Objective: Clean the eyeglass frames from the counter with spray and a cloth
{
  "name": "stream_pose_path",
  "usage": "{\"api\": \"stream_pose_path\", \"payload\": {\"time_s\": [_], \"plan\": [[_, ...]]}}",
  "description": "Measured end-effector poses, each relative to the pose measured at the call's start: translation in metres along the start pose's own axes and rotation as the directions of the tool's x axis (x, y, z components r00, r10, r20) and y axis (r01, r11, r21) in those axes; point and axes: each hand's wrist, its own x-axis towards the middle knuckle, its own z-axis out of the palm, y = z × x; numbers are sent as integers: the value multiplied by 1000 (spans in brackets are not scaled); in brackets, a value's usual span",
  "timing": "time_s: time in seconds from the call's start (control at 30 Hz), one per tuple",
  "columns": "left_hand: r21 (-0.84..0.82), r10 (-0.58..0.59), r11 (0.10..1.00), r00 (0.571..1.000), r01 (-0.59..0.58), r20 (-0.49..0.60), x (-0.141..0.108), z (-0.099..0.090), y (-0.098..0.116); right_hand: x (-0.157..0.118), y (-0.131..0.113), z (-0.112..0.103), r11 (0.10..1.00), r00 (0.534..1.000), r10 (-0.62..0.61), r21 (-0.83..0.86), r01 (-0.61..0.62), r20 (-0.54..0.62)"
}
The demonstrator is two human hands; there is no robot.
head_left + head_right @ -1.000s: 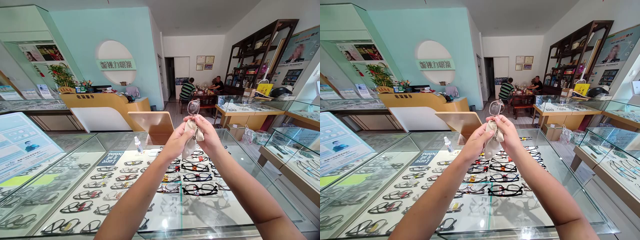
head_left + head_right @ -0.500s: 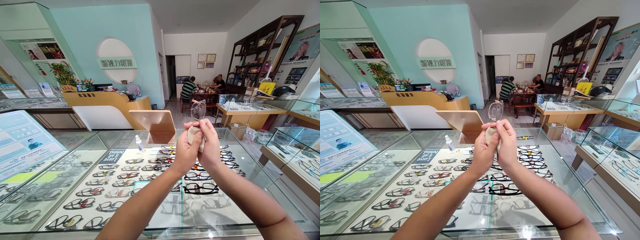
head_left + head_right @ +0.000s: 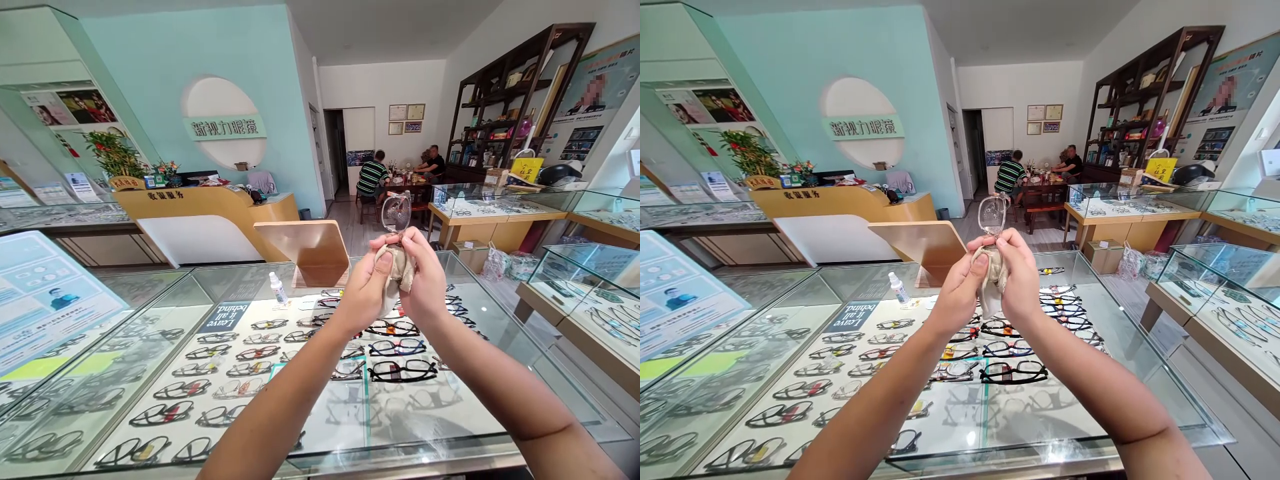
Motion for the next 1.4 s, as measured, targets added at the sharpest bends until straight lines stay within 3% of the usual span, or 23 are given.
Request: {"api": "stream_pose_path", "payload": {"time_s": [0.1,0.2,0.4,0.57,0.7,0.77,0.87,0.97,1.03,1.23,1.4], "plan": [[-2,-15,1000,997,16,77,2,-7,3,5,-7,-3,1000,999,22,-1,-22,31],[30,-28,999,996,26,87,0,-7,1,4,-7,-1,999,999,35,-3,-35,40],[73,100,993,989,-92,-110,-4,2,-11,-5,5,6,996,995,71,46,-74,74],[43,117,993,966,-110,-230,-7,10,-16,-12,14,7,996,997,41,73,-46,67],[22,96,995,958,-93,-270,-3,10,-11,-9,10,8,993,992,83,81,-91,100],[29,68,998,972,-63,-224,1,4,-6,-4,5,6,989,988,113,81,-122,107],[49,8,999,999,-5,-50,8,-13,2,5,-2,-1,982,980,152,89,-164,131],[63,-56,997,990,48,129,12,-28,8,13,-4,-8,976,970,176,100,-194,169],[66,-65,996,983,55,170,12,-32,6,15,-3,-11,975,969,176,109,-196,172],[51,110,993,994,-108,-25,11,-18,-15,5,6,0,971,975,175,142,-194,140],[44,138,990,971,-132,-196,7,-7,-21,-5,11,10,972,979,170,143,-185,110]]}}
